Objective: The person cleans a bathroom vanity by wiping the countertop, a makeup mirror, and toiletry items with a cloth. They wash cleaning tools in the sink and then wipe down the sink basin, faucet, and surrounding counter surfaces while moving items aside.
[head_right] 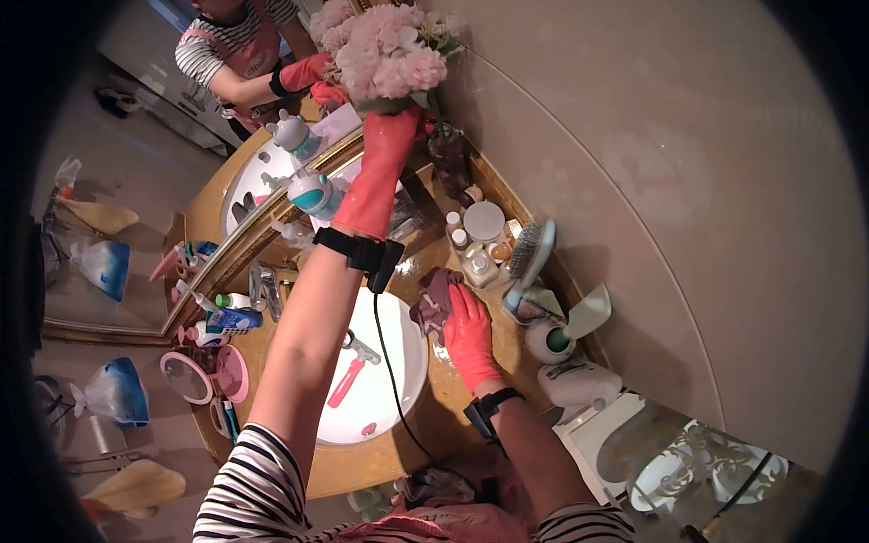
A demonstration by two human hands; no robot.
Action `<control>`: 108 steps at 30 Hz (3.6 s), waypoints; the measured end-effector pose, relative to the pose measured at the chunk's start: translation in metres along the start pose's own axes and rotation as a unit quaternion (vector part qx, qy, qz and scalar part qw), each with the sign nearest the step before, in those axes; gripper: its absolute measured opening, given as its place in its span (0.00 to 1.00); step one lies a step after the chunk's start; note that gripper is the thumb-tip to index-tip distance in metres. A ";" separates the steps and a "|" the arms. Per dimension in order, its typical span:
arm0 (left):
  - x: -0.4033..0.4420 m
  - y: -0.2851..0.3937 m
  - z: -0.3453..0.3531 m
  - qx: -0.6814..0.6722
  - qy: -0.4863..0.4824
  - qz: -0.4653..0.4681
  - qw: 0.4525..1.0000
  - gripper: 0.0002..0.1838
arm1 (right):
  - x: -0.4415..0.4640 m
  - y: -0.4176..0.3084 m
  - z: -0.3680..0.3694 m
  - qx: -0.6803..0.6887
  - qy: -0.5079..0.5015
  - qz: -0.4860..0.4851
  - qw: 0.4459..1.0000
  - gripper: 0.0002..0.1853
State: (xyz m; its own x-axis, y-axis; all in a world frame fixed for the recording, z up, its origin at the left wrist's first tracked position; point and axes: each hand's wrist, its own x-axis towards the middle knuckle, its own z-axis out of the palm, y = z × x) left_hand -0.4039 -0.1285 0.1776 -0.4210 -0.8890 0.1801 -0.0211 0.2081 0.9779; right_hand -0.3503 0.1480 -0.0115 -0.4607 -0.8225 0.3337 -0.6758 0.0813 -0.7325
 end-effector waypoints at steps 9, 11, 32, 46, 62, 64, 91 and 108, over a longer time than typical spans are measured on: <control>0.011 -0.024 0.007 0.173 0.069 0.087 0.979 0.10 | 0.000 -0.003 0.001 -0.005 0.006 0.003 1.000 0.28; 0.004 -0.024 0.001 0.156 0.043 0.080 0.984 0.15 | -0.001 -0.004 0.000 0.000 0.005 0.006 1.000 0.27; -0.038 -0.012 -0.057 0.098 0.005 0.002 0.995 0.22 | 0.022 -0.043 0.007 0.225 0.085 0.117 0.963 0.19; -0.189 -0.037 -0.112 0.102 0.097 -0.024 0.990 0.23 | 0.218 -0.031 0.054 0.177 0.124 0.137 0.967 0.25; -0.161 -0.081 -0.119 0.303 0.160 -0.006 0.939 0.44 | 0.263 0.083 0.102 0.069 -0.049 -0.094 0.992 0.32; -0.163 -0.092 -0.124 0.340 0.174 0.042 0.923 0.42 | 0.264 0.051 0.092 0.300 -0.245 0.424 0.819 0.31; -0.139 -0.083 -0.099 0.396 0.175 0.013 0.901 0.35 | 0.003 -0.066 0.019 0.198 -0.031 0.232 0.952 0.23; -0.198 -0.128 -0.003 0.179 -0.022 -0.206 0.962 0.31 | -0.072 -0.027 -0.032 -0.084 -0.088 0.007 0.993 0.21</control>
State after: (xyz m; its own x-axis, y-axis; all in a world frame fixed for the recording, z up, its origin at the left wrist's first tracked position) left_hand -0.3148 0.0193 0.0172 -0.3479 -0.9094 -0.2281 -0.5018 -0.0249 0.8646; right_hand -0.3169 0.2233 0.0032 -0.3734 -0.9048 0.2047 -0.7628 0.1739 -0.6228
